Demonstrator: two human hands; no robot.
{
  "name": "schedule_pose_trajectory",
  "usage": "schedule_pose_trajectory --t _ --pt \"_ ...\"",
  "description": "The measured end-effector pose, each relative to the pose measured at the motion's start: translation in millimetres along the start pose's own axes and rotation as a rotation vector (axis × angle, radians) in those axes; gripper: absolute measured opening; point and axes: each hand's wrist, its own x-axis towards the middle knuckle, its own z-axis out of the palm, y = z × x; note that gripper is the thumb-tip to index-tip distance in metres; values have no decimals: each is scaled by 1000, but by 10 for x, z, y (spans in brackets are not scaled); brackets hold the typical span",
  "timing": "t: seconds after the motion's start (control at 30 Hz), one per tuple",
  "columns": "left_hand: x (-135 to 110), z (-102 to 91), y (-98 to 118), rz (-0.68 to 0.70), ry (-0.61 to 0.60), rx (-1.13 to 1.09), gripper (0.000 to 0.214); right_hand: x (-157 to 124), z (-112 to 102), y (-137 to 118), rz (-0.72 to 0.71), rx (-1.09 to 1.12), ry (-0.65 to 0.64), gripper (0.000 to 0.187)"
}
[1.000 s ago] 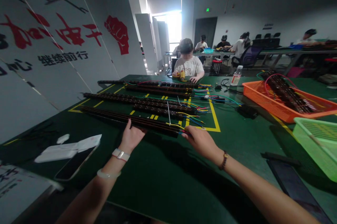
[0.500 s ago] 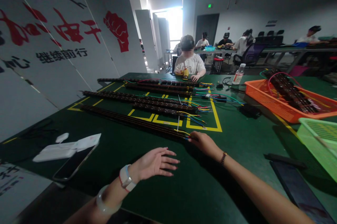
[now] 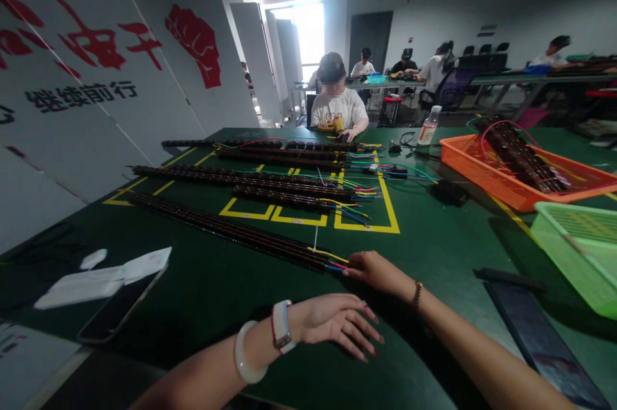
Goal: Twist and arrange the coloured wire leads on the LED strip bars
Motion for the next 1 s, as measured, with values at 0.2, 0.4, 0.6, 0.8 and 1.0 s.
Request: schedule_pose_trajectory --t 0.2,0.4,0.6,0.8,1.0 --pt "266 26 55 -28 -9 38 31 20 -19 161 31 142 -64 41" --pt "436 -8 74 17 -26 56 32 43 10 221 -10 220 -56 43" --pt "453 -43 85 39 -47 -5 32 28 31 239 -31 288 -53 43" --pt "434 -83 63 55 -49 -94 31 15 -4 213 -30 347 -65 49" --pt "438 -101 17 101 -67 -167 29 1 -31 159 -40 288 -50 47"
